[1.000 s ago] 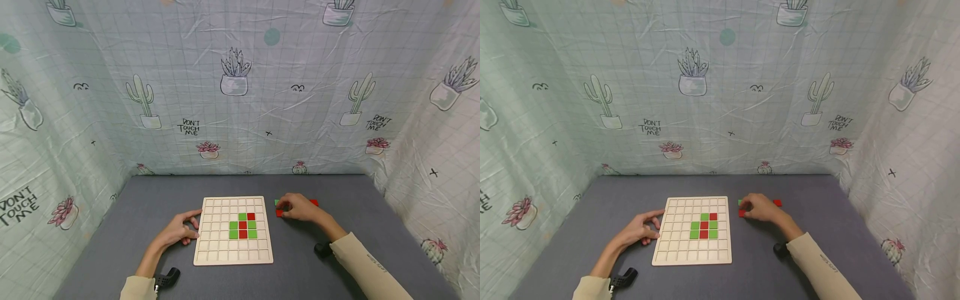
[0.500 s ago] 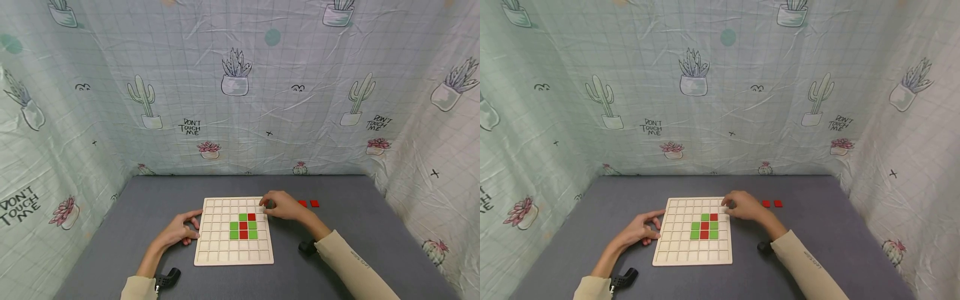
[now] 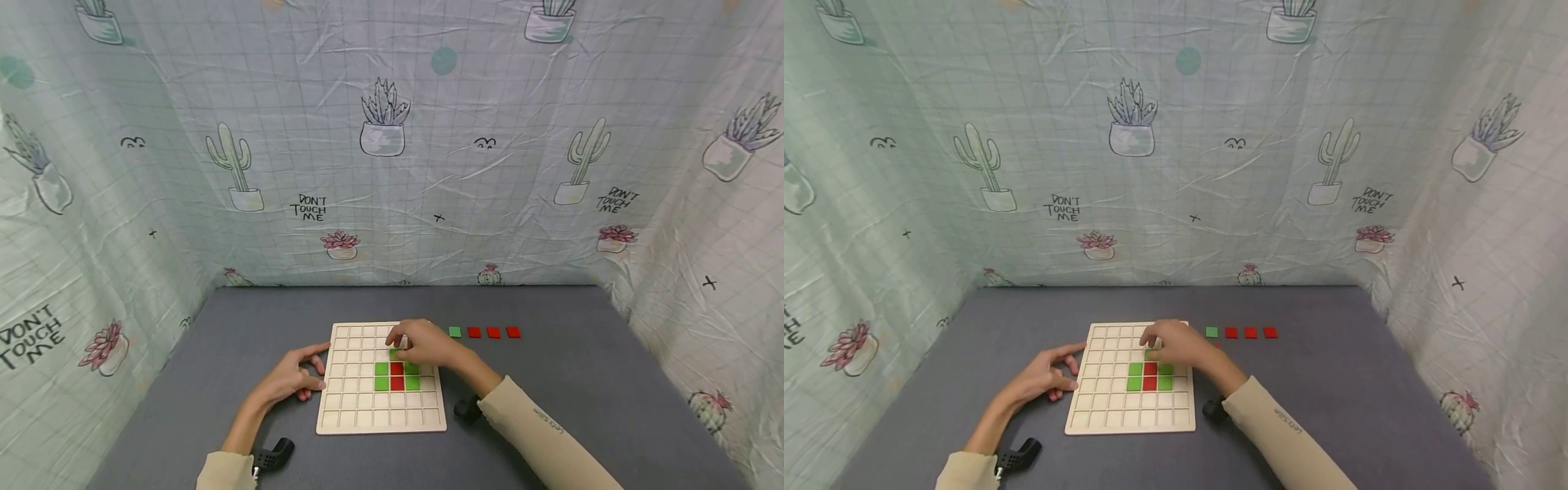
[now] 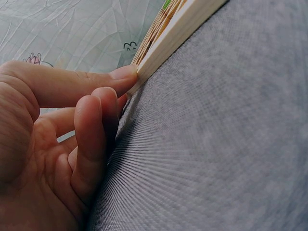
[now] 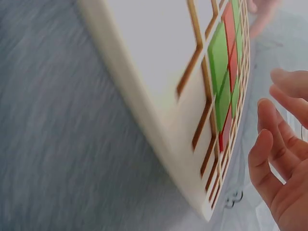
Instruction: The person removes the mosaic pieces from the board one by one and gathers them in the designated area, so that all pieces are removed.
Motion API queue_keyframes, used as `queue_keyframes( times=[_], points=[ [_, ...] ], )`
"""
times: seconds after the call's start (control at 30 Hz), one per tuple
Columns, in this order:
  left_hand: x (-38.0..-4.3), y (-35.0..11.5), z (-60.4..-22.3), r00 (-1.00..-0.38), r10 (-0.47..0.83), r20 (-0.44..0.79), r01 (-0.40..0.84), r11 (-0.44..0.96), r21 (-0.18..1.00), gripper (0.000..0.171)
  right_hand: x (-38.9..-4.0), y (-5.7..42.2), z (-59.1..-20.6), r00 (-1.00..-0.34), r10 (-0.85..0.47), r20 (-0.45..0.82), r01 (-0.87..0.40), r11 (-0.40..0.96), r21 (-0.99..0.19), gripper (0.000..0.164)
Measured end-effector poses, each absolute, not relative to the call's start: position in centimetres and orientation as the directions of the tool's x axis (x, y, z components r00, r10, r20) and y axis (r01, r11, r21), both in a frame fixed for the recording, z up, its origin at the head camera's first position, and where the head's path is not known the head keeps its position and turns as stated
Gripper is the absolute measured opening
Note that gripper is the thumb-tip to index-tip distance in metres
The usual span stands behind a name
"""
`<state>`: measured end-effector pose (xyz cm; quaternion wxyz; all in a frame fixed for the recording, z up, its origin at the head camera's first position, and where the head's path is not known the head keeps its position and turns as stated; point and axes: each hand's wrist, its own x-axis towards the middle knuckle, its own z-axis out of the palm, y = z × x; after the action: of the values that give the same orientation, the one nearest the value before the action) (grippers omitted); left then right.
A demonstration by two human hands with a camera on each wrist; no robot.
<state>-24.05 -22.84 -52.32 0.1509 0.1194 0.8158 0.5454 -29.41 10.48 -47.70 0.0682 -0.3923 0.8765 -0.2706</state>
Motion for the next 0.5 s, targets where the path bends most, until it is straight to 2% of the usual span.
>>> queue_keyframes(
  times=[0.5],
  points=[
    [-24.0,-22.8,-52.2,-0.926,0.360,-0.115,0.031,0.375,0.926,0.085,-28.6,7.9,-48.7,-0.684,-0.730,-0.002,-0.636,0.598,-0.488,0.016]
  ],
)
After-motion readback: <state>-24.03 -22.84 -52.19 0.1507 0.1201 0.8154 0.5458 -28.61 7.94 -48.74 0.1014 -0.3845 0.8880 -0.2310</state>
